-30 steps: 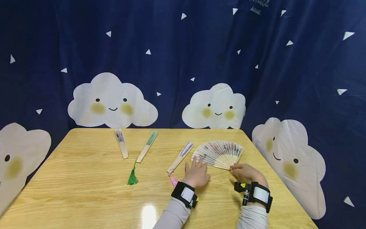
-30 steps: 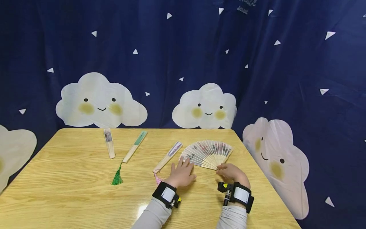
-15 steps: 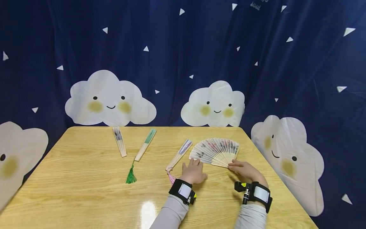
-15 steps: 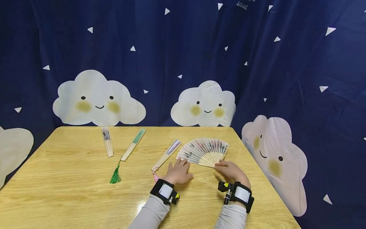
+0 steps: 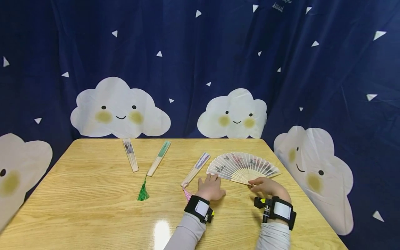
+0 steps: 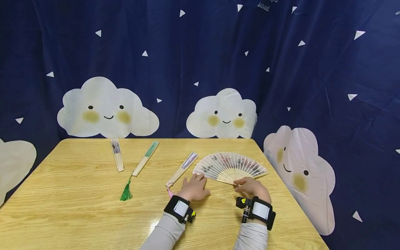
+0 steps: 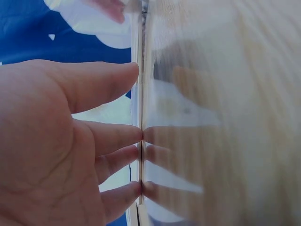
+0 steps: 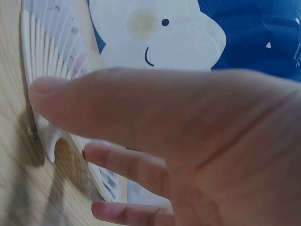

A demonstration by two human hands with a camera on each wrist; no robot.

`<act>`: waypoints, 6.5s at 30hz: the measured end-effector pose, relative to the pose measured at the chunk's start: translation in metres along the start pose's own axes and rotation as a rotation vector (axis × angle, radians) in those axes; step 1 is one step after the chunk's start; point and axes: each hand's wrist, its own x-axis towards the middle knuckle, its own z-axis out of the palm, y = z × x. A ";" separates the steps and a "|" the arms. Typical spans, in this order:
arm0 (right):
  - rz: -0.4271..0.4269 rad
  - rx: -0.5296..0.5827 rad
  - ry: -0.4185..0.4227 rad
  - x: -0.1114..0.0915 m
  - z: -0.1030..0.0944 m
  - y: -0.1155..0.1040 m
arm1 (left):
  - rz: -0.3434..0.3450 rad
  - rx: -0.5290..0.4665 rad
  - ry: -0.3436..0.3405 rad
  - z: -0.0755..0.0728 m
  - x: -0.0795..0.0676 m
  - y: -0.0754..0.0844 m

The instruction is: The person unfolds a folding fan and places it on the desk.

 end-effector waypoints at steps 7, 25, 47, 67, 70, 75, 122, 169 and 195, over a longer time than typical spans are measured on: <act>0.124 -0.105 0.052 0.007 0.004 -0.006 | -0.023 0.007 0.011 0.002 0.005 0.002; 0.179 -0.169 0.233 0.049 0.034 0.002 | -0.013 0.077 -0.048 -0.015 0.047 -0.007; 0.223 -0.210 0.272 0.107 0.029 -0.015 | -0.051 0.205 -0.056 -0.035 0.101 -0.024; 0.142 -0.237 0.535 0.098 0.027 -0.032 | -0.342 0.048 0.187 -0.047 0.035 -0.061; 0.123 -0.207 0.549 0.088 0.023 -0.045 | -0.337 0.068 0.136 -0.046 0.024 -0.065; 0.100 -0.156 0.498 0.070 0.020 -0.073 | -0.285 0.020 0.124 -0.048 0.008 -0.069; -0.513 0.218 0.444 0.026 0.043 -0.164 | 0.292 -0.883 0.236 -0.131 -0.053 -0.060; -0.120 1.479 0.730 0.016 -0.011 -0.070 | 0.012 -1.291 0.265 -0.132 -0.046 -0.092; 0.317 1.099 0.379 0.001 -0.008 0.052 | -0.100 -0.680 -0.057 -0.066 -0.016 -0.123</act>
